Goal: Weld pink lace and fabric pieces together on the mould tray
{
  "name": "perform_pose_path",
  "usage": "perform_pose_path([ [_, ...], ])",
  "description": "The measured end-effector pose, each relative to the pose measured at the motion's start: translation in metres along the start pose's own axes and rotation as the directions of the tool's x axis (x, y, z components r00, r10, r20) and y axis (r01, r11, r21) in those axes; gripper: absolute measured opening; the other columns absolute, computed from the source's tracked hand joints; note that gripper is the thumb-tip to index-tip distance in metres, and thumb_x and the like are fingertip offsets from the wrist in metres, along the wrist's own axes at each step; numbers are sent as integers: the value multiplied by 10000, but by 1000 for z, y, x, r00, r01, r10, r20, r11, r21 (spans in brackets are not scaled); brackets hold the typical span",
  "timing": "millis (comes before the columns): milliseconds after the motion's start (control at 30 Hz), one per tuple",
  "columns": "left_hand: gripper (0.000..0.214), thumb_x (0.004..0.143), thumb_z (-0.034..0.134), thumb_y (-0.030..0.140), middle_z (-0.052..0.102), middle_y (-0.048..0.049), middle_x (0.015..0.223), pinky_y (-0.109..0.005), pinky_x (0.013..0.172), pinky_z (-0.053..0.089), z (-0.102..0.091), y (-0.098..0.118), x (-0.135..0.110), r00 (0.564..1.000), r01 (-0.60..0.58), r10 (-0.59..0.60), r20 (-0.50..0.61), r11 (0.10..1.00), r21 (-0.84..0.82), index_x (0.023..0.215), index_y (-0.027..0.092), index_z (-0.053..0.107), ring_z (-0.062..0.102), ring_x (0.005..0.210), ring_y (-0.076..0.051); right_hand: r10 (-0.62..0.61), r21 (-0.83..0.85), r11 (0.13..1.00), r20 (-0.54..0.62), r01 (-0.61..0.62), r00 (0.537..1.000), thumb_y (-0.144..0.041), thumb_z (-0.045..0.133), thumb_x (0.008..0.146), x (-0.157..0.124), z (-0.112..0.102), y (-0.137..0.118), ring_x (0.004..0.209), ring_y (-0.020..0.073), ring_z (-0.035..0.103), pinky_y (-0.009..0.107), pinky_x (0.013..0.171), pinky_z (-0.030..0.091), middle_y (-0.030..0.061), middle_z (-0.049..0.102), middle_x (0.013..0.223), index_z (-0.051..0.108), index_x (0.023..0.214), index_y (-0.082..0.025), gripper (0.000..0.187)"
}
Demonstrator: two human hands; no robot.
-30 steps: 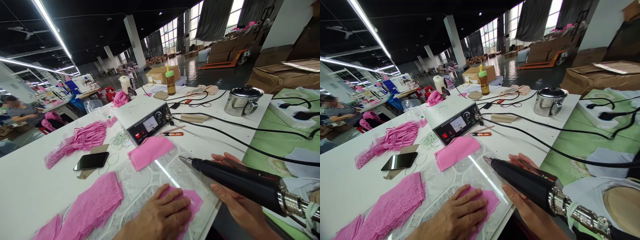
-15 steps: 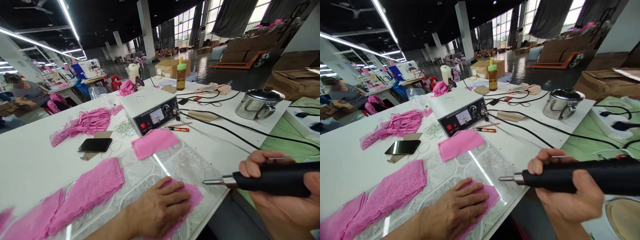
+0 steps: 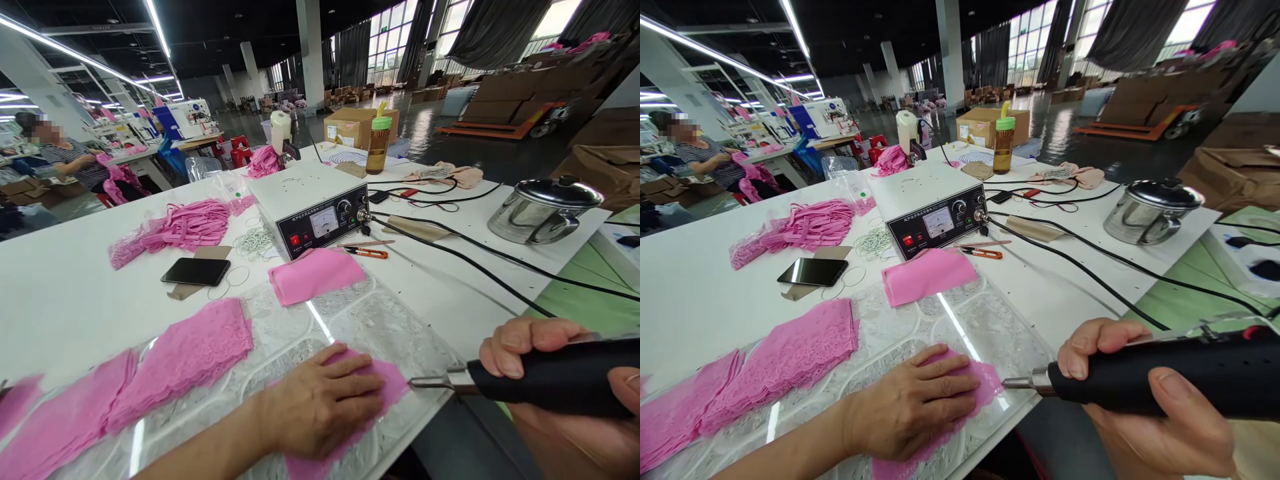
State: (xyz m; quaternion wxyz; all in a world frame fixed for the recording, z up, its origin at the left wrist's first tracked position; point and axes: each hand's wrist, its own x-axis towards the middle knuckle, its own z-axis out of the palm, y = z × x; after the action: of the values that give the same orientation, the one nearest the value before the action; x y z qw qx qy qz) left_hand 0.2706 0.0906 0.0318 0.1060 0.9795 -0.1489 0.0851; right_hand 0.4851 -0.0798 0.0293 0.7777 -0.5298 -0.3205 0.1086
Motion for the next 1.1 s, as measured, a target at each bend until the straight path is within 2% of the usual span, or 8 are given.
perform_pose_path([
  [100, 269, 992, 414, 239, 595, -41, 1337, -375, 1137, 246, 1, -1, 0, 1000, -1, 1, -11, 1000, -4, 1203, 169, 567, 473, 1293, -215, 134, 265, 957, -52, -116, 990, -471, 478, 834, -2, -3, 5, 533, 181, 486, 343, 434, 388, 48, 496, 732, 581, 799, -239, 256],
  [167, 264, 987, 429, 237, 597, -41, 1331, -375, 1139, 249, 2, -1, -1, 1000, 0, 0, -18, 1000, -7, 1203, 171, 565, 472, 1294, -211, 156, 312, 942, -77, -125, 985, -457, 541, 775, -1, -4, 8, 529, 177, 479, 343, 441, 404, 40, 504, 733, 594, 791, -243, 221],
  [300, 253, 975, 464, 241, 600, -33, 1323, -368, 1146, 246, 3, -2, -1, 1000, -1, 1, -26, 1000, -10, 1197, 170, 562, 471, 1291, -199, 192, 309, 939, -97, -154, 977, -500, 602, 642, 2, 0, 7, 489, 161, 446, 322, 414, 411, 2, 458, 657, 590, 732, -227, 288],
  [467, 260, 976, 459, 253, 595, -37, 1329, -366, 1138, 266, 2, -2, -1, 1000, 5, -5, -5, 1000, 0, 1202, 179, 561, 470, 1294, -201, 226, 317, 931, -117, -179, 967, -473, 665, 571, 5, 8, -1, 477, 155, 446, 301, 391, 415, -14, 436, 621, 586, 684, -214, 293],
  [800, 281, 992, 418, 258, 584, -45, 1351, -377, 1146, 249, 4, -2, -2, 1000, 7, -7, 13, 1000, -12, 1227, 182, 553, 461, 1305, -207, 201, 312, 936, -101, -161, 974, -457, 609, 626, 6, 7, 3, 467, 154, 459, 296, 405, 424, -2, 481, 612, 589, 694, -215, 252],
  [967, 253, 980, 450, 255, 594, -28, 1331, -361, 1146, 258, 3, -2, -1, 1000, 11, -11, -1, 1000, 0, 1196, 181, 560, 467, 1295, -188, 205, 253, 952, -107, -173, 973, -479, 658, 560, 12, 13, -4, 418, 153, 444, 284, 370, 391, -8, 451, 522, 580, 599, -204, 288],
  [1100, 248, 969, 458, 238, 603, -25, 1319, -368, 1152, 253, 2, -1, -1, 1000, 5, -5, -17, 1000, 2, 1186, 177, 560, 470, 1295, -186, 221, 287, 942, -133, -176, 966, -483, 645, 559, 13, 5, 0, 425, 149, 420, 300, 381, 376, -9, 444, 561, 584, 633, -215, 284],
])
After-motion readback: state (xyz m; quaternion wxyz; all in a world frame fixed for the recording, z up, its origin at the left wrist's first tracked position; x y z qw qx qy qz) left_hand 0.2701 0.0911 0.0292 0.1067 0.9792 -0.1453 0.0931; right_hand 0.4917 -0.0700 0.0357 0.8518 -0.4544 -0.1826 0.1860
